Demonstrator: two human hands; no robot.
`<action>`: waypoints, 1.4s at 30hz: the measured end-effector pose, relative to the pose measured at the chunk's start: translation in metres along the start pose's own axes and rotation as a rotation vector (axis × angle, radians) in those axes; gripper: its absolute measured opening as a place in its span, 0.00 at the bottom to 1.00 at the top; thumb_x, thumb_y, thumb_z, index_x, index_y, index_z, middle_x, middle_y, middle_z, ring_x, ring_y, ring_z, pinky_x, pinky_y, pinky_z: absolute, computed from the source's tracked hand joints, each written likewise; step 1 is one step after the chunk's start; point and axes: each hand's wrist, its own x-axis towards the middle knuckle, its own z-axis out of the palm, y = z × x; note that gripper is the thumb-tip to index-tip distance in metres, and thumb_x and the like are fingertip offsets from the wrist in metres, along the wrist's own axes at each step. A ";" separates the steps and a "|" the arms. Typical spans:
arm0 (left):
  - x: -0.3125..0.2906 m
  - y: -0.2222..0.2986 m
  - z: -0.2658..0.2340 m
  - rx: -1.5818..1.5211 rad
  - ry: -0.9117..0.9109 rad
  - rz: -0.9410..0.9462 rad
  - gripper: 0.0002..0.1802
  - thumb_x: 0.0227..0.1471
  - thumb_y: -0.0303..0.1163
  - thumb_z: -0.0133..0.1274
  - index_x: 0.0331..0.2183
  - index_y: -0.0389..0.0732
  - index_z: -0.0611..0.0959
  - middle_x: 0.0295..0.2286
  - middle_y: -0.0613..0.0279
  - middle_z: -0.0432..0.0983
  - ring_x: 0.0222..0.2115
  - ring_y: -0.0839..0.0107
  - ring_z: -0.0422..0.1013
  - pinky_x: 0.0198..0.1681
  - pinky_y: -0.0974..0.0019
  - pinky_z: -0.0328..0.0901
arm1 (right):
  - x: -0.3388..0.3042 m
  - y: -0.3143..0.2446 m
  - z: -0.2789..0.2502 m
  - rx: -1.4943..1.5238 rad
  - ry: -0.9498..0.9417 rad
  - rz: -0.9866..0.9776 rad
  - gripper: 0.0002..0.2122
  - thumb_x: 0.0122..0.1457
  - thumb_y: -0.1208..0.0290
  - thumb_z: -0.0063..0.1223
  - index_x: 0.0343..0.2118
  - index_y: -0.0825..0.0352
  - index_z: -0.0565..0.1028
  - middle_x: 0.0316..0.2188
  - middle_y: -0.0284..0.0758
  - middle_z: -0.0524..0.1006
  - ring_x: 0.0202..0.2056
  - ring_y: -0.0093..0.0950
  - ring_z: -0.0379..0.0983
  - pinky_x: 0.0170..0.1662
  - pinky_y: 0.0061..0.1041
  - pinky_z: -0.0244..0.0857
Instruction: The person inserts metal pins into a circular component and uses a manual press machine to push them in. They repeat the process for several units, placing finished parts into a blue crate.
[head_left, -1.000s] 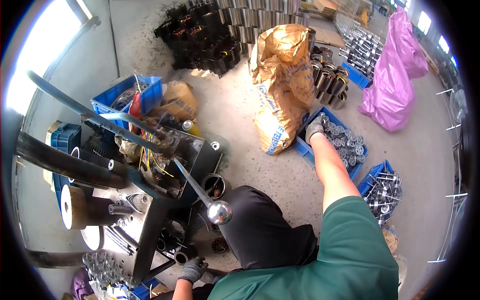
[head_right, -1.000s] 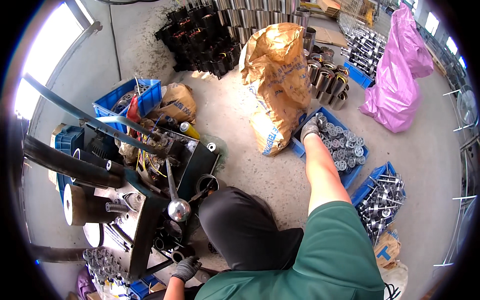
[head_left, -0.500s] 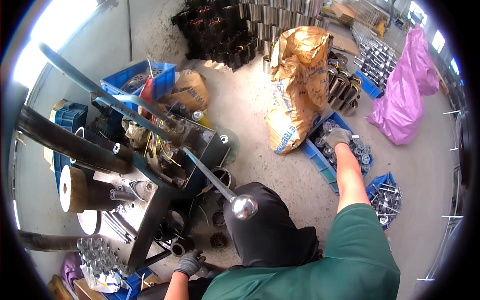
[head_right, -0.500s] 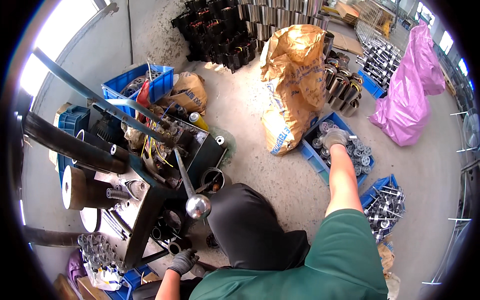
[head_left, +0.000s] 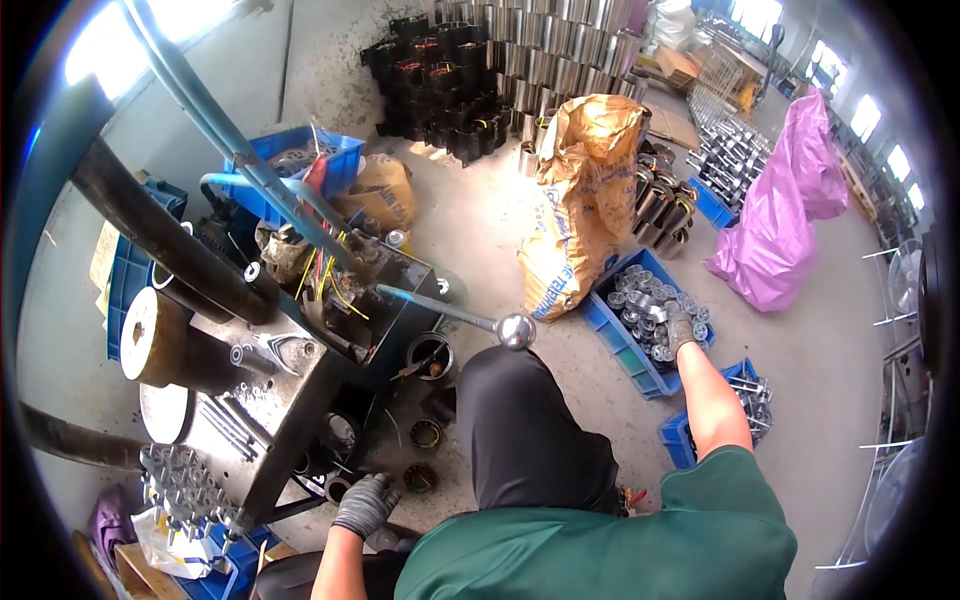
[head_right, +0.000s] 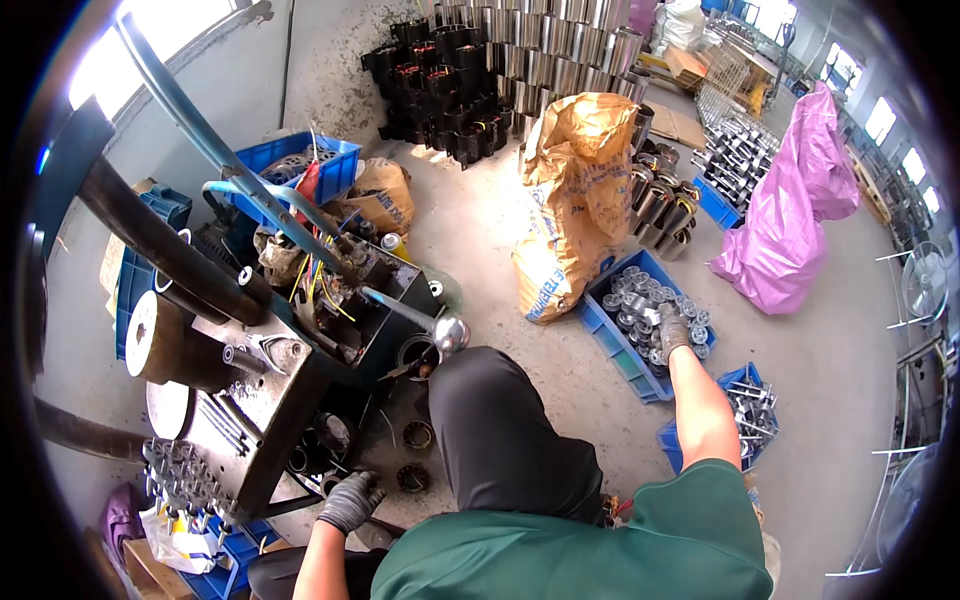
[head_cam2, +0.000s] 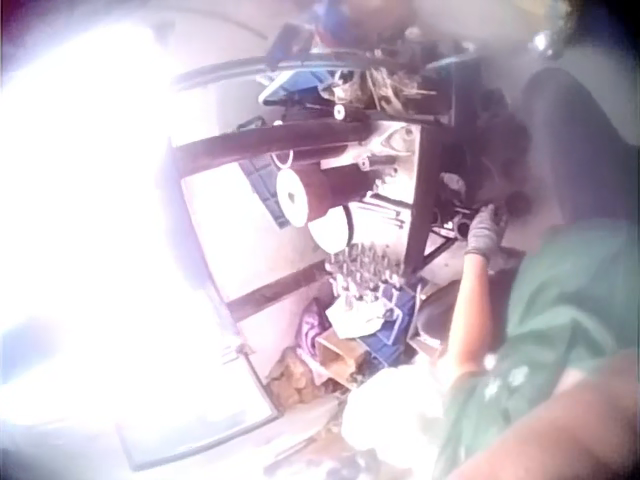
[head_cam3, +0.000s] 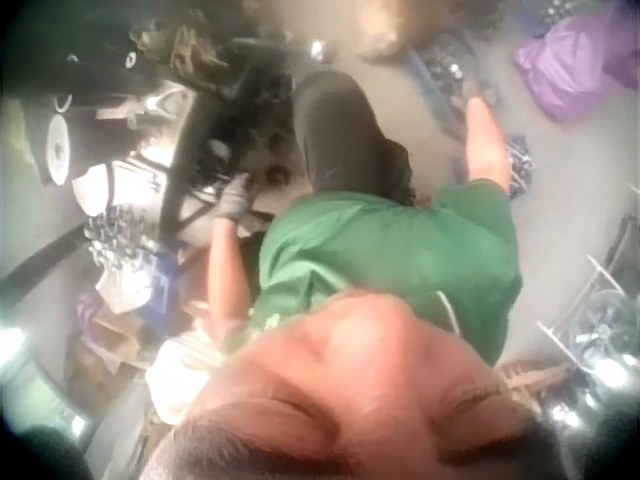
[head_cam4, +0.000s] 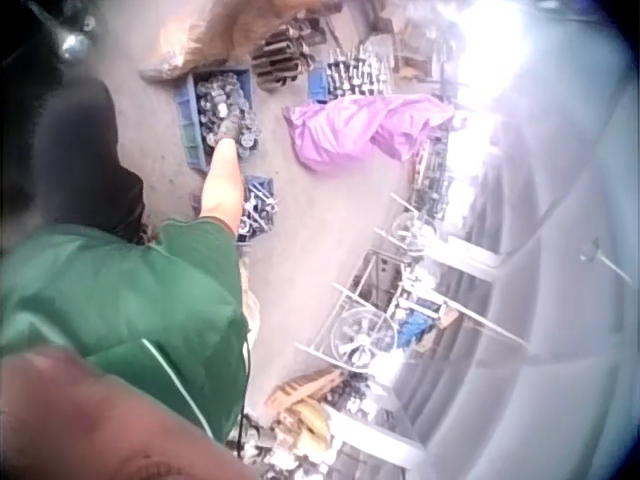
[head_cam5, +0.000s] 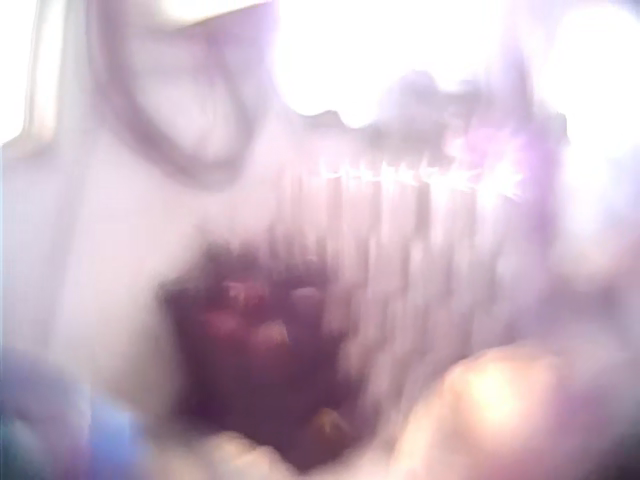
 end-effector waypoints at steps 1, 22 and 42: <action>-0.010 0.000 -0.003 0.001 0.006 -0.013 0.24 0.58 0.44 0.60 0.51 0.41 0.82 0.44 0.48 0.80 0.46 0.48 0.76 0.52 0.50 0.71 | -0.030 -0.010 0.017 -0.133 -0.005 0.018 0.19 0.60 0.46 0.54 0.28 0.60 0.78 0.16 0.31 0.69 0.13 0.25 0.63 0.14 0.30 0.52; -0.057 0.101 -0.121 -0.819 0.478 0.673 0.42 0.57 0.54 0.65 0.62 0.38 0.71 0.53 0.49 0.73 0.55 0.55 0.71 0.60 0.55 0.65 | -0.513 -0.235 0.063 -0.602 -1.183 -0.767 0.22 0.57 0.50 0.61 0.28 0.71 0.78 0.21 0.31 0.75 0.24 0.21 0.71 0.29 0.25 0.65; -0.085 0.052 -0.090 -1.826 0.184 0.450 0.36 0.57 0.65 0.59 0.45 0.39 0.78 0.39 0.58 0.79 0.32 0.70 0.79 0.38 0.65 0.75 | -0.552 -0.084 0.293 -0.061 -1.942 0.256 0.22 0.51 0.55 0.65 0.36 0.74 0.80 0.23 0.41 0.82 0.20 0.31 0.79 0.24 0.26 0.73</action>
